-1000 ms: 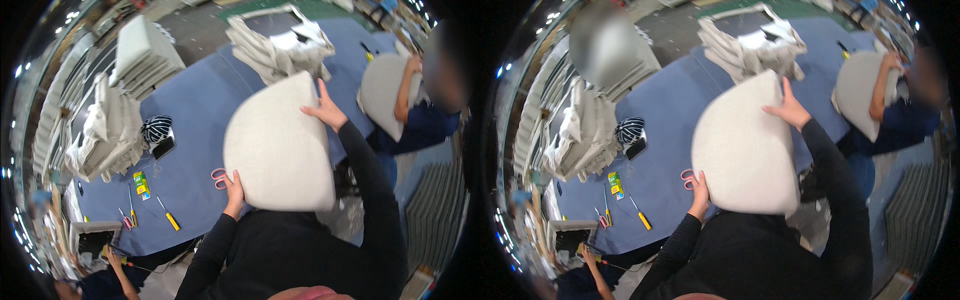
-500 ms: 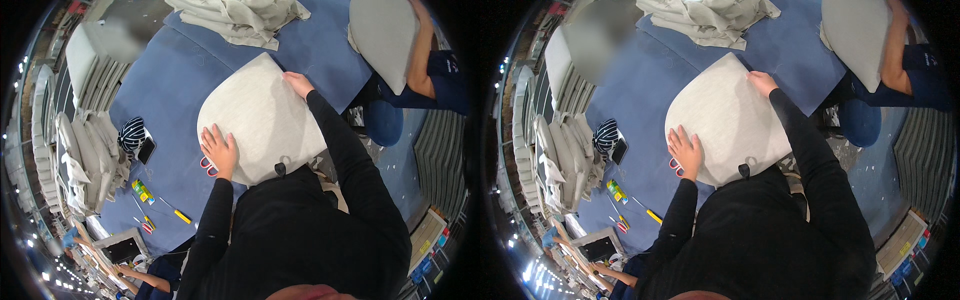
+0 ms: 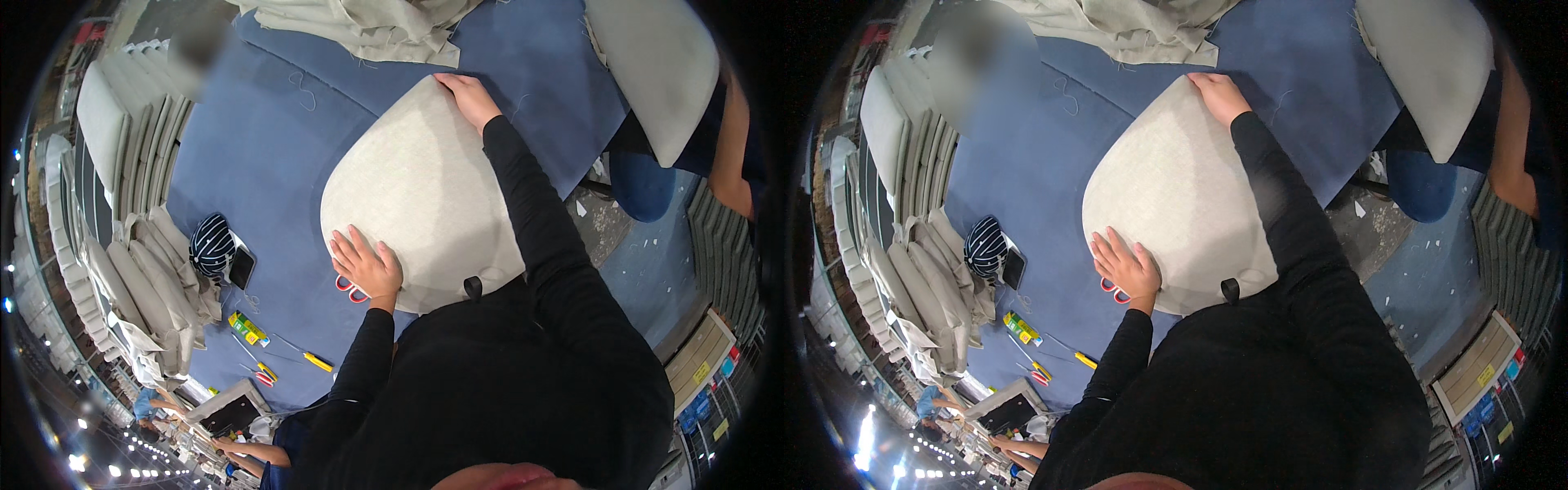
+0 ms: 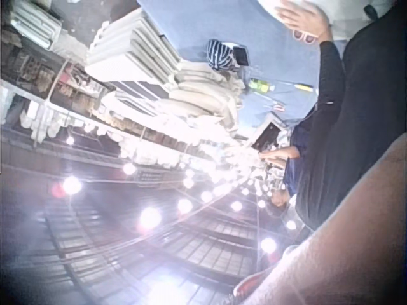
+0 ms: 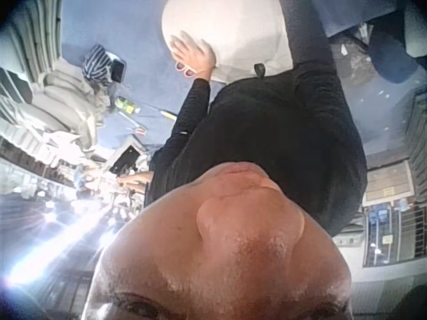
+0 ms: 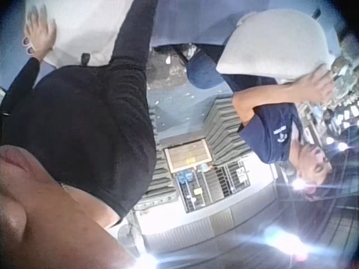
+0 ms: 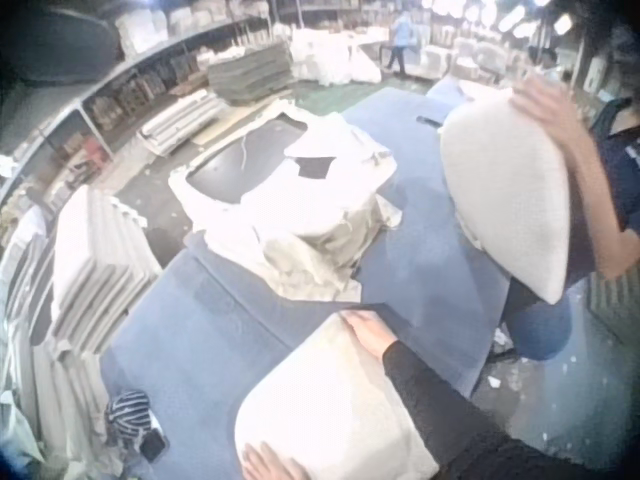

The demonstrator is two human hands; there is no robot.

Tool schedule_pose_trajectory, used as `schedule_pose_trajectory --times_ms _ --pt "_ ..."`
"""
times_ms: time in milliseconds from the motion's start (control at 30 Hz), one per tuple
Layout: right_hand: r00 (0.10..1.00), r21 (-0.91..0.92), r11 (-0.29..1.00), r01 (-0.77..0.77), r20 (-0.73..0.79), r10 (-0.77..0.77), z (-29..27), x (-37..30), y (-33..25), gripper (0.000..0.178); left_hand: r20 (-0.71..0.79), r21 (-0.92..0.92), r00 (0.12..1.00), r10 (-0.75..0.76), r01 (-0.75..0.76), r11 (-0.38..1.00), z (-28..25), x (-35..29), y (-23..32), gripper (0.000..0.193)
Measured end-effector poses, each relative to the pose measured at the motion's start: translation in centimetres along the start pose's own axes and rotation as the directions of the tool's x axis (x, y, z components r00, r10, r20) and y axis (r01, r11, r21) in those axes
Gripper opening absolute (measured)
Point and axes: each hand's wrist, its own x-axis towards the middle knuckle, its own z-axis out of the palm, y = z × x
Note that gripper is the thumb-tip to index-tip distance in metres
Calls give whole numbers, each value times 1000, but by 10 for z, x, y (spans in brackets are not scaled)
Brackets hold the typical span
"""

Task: The person staples fabric onto a foam cushion using a yellow staple gun. They repeatedly pull the fabric taut, staple the edges, and trim excess material with scissors. The person works on multiple cushions, flipping them to secure the fabric on all sides.

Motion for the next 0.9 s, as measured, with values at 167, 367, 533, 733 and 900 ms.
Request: schedule_pose_trajectory --times_ms 167,367,533,733,900 --pt "989 283 952 -120 122 88 -2 -10 -4 52 -7 -42 1000 -20 20 999 6 0 -4 78" --pt "949 386 910 -149 313 23 -68 -66 41 58 -25 -38 1000 9 -10 999 6 1 -5 76" --pt "912 212 940 -266 372 175 -139 -172 95 73 -31 -33 1000 1 -2 999 10 -5 -7 75" --pt "847 53 852 -520 162 507 -212 -280 175 80 -43 -13 999 29 -30 999 8 -6 -2 73" --pt "907 483 784 -390 53 419 -180 -300 196 75 -51 33 997 59 -58 998 4 -4 -8 73"
